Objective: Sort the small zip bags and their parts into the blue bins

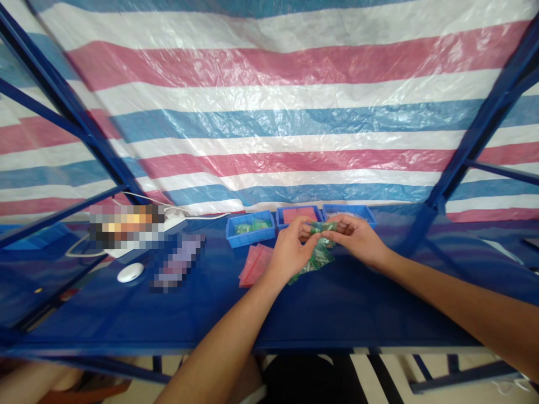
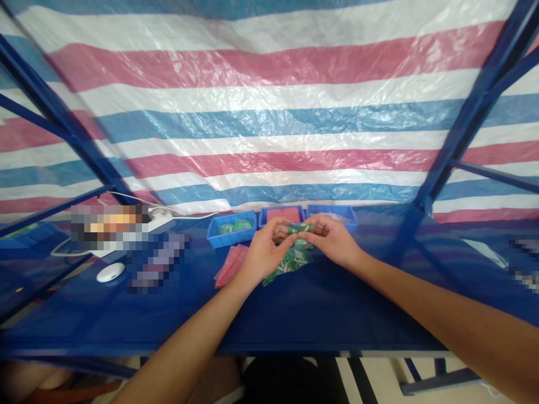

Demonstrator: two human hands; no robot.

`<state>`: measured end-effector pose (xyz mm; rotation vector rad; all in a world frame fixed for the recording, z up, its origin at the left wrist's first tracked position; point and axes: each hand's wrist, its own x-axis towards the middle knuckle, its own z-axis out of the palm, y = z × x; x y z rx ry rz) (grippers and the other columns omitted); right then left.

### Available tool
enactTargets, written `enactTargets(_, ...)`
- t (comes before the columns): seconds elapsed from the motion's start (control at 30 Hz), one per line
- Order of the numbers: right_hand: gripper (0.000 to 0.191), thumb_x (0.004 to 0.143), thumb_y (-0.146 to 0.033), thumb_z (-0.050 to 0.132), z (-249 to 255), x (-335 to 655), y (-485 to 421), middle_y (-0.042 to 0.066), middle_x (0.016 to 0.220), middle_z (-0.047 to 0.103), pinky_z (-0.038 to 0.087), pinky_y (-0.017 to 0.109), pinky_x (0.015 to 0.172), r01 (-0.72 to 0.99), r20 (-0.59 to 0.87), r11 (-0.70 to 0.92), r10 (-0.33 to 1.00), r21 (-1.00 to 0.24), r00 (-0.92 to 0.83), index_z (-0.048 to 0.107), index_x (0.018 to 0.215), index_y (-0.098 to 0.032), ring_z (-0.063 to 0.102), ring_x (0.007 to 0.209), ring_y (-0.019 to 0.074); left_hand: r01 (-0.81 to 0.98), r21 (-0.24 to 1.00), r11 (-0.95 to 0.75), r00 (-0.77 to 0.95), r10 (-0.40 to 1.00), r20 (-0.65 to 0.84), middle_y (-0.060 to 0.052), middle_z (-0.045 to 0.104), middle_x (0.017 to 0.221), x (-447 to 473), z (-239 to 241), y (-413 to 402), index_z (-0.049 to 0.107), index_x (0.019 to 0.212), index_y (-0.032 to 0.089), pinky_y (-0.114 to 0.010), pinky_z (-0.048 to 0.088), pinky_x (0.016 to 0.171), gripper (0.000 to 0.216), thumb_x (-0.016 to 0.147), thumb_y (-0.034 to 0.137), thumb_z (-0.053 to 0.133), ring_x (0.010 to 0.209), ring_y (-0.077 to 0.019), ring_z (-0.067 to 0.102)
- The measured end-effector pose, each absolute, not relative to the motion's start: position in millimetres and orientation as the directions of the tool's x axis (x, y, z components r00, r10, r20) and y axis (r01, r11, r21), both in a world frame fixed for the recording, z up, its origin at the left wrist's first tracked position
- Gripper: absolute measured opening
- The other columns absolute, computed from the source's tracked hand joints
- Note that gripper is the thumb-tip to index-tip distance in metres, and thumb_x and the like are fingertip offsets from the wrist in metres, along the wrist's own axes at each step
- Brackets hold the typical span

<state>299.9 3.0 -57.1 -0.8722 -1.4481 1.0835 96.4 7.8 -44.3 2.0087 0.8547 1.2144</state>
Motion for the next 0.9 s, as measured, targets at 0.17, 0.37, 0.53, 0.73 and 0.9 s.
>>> enactTargets(0.17,0.041,0.077,-0.052,0.086,-61,302,7,0.002,0.085,0.075,0.062,0.038,0.069,0.009,0.367,0.369,0.927,-0.929,-0.074,0.065,0.101,-0.026,0.070,0.071,0.0208,0.253,0.693,-0.675,0.313,0.735,0.602,-0.008,0.073,0.112,97,-38,5,0.060,0.120,0.019,-0.031,0.063,0.084,0.028,0.093,0.018,0.067,0.098,-0.0185,0.073)
enactTargets(0.37,0.037,0.081,-0.053,0.082,-62,303,4,0.002,0.083,0.071,0.061,0.036,0.061,0.119,0.404,0.403,0.915,-0.907,-0.015,0.061,0.096,-0.026,0.067,0.066,0.0199,0.364,0.528,-0.767,0.414,0.642,0.646,-0.012,0.070,0.126,97,-40,1,0.066,0.128,0.020,-0.037,0.062,0.092,0.035,0.094,0.026,0.069,0.107,-0.0222,0.070)
enactTargets(0.53,0.028,0.089,-0.049,0.075,-61,299,-5,0.005,0.102,0.075,0.061,0.037,0.080,0.145,0.441,0.466,0.880,-0.873,-0.178,0.071,0.104,-0.025,0.071,0.090,0.0237,0.381,0.537,-0.752,0.463,0.658,0.594,-0.012,0.072,0.126,99,-46,3,0.065,0.132,0.018,-0.039,0.062,0.096,0.042,0.091,0.028,0.072,0.105,-0.0244,0.073)
enactTargets(0.73,0.026,0.091,-0.046,0.074,-64,301,-4,0.006,0.111,0.073,0.061,0.038,0.085,0.140,0.445,0.475,0.873,-0.869,-0.199,0.075,0.108,-0.026,0.072,0.093,0.0233,0.343,0.598,-0.724,0.437,0.687,0.581,-0.007,0.076,0.120,94,-40,3,0.069,0.124,0.022,-0.036,0.062,0.096,0.029,0.098,0.018,0.059,0.104,-0.0217,0.075)
enactTargets(0.9,0.028,0.087,-0.046,0.079,-64,302,2,0.004,0.098,0.074,0.062,0.037,0.075,0.069,0.429,0.443,0.890,-0.894,-0.151,0.073,0.105,-0.025,0.073,0.080,0.0214,0.320,0.645,-0.695,0.347,0.719,0.602,-0.006,0.078,0.110,95,-41,5,0.070,0.120,0.021,-0.033,0.064,0.089,0.027,0.094,0.017,0.066,0.097,-0.0202,0.076)
